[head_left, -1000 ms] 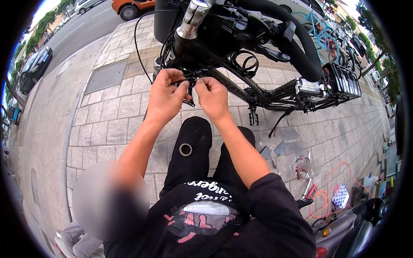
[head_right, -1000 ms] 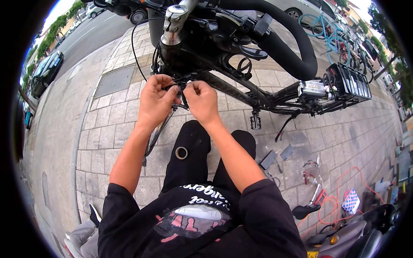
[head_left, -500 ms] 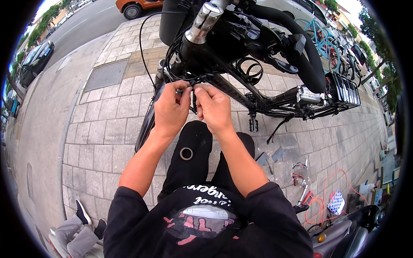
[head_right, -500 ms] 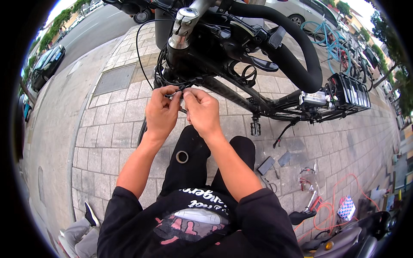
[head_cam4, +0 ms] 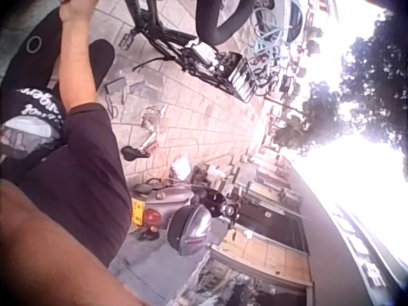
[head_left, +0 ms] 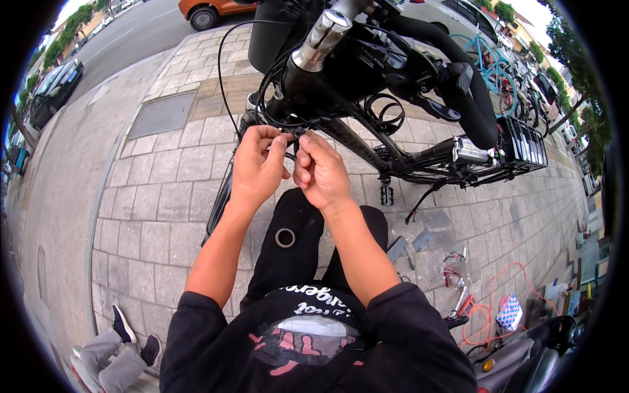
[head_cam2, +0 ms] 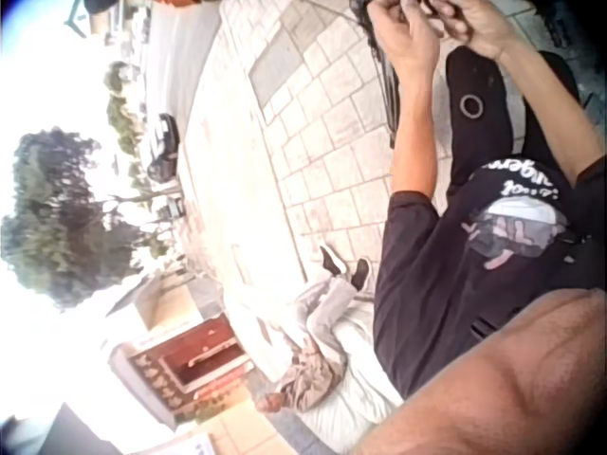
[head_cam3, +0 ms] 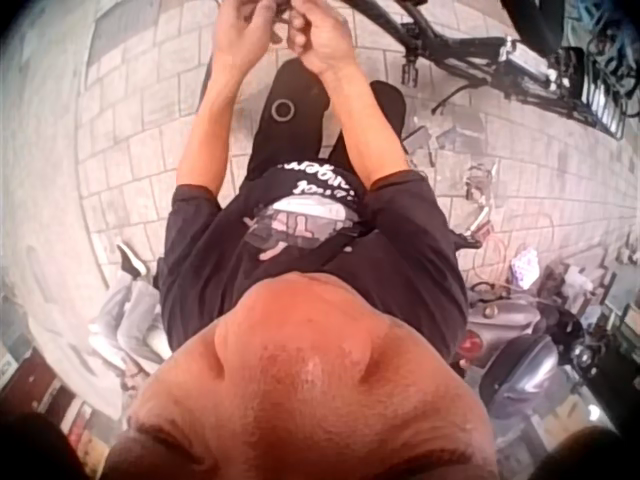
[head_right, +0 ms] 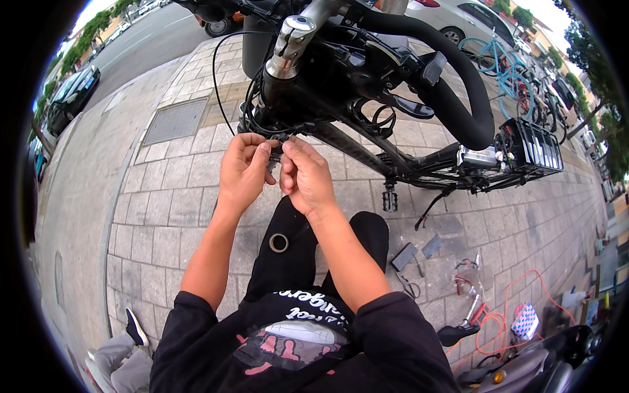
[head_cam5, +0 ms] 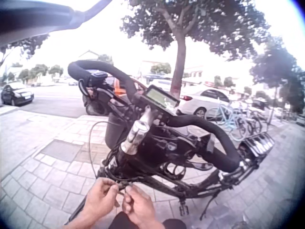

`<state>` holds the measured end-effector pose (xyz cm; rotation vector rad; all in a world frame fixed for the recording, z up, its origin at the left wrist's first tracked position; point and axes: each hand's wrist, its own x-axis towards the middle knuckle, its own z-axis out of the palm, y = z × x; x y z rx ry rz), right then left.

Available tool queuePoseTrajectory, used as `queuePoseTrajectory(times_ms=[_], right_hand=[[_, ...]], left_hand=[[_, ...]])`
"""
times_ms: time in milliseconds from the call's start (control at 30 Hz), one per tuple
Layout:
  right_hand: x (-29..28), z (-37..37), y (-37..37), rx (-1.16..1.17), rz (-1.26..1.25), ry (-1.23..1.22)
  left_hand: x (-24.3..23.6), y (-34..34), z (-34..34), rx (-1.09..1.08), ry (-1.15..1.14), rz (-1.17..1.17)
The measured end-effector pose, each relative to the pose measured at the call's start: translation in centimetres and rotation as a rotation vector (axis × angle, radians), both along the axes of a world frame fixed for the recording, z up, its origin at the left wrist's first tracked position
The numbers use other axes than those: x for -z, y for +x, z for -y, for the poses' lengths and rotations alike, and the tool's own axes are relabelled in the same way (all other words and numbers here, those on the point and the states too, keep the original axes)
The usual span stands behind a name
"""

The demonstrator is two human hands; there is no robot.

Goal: The person sits on the sidewalk and secures the electrical wiring on the front frame of a bicycle using black electrical tape. They wrap the tape around the cables near the handlebars multiple times to bundle them together.

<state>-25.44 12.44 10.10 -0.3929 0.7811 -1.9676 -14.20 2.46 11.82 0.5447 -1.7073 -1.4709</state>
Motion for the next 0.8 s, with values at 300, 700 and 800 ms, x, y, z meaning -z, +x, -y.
queuePoseTrajectory(times_ms=[300, 700, 800], right_hand=[[-0.4, -0.5, 0.5, 0.043, -0.219, 0.068], [-0.5, -0.5, 0.4, 0.095, -0.234, 0.095], [-0.6, -0.6, 0.1, 0.101, -0.193, 0.119]], left_hand=[[-3.6, 0.2, -0.2, 0.059, 0.488, -0.047], [-1.2, -0.9, -0.3, 0.075, 0.392, -0.319], [0.3, -0.3, -0.5, 0.075, 0.190, -0.304]])
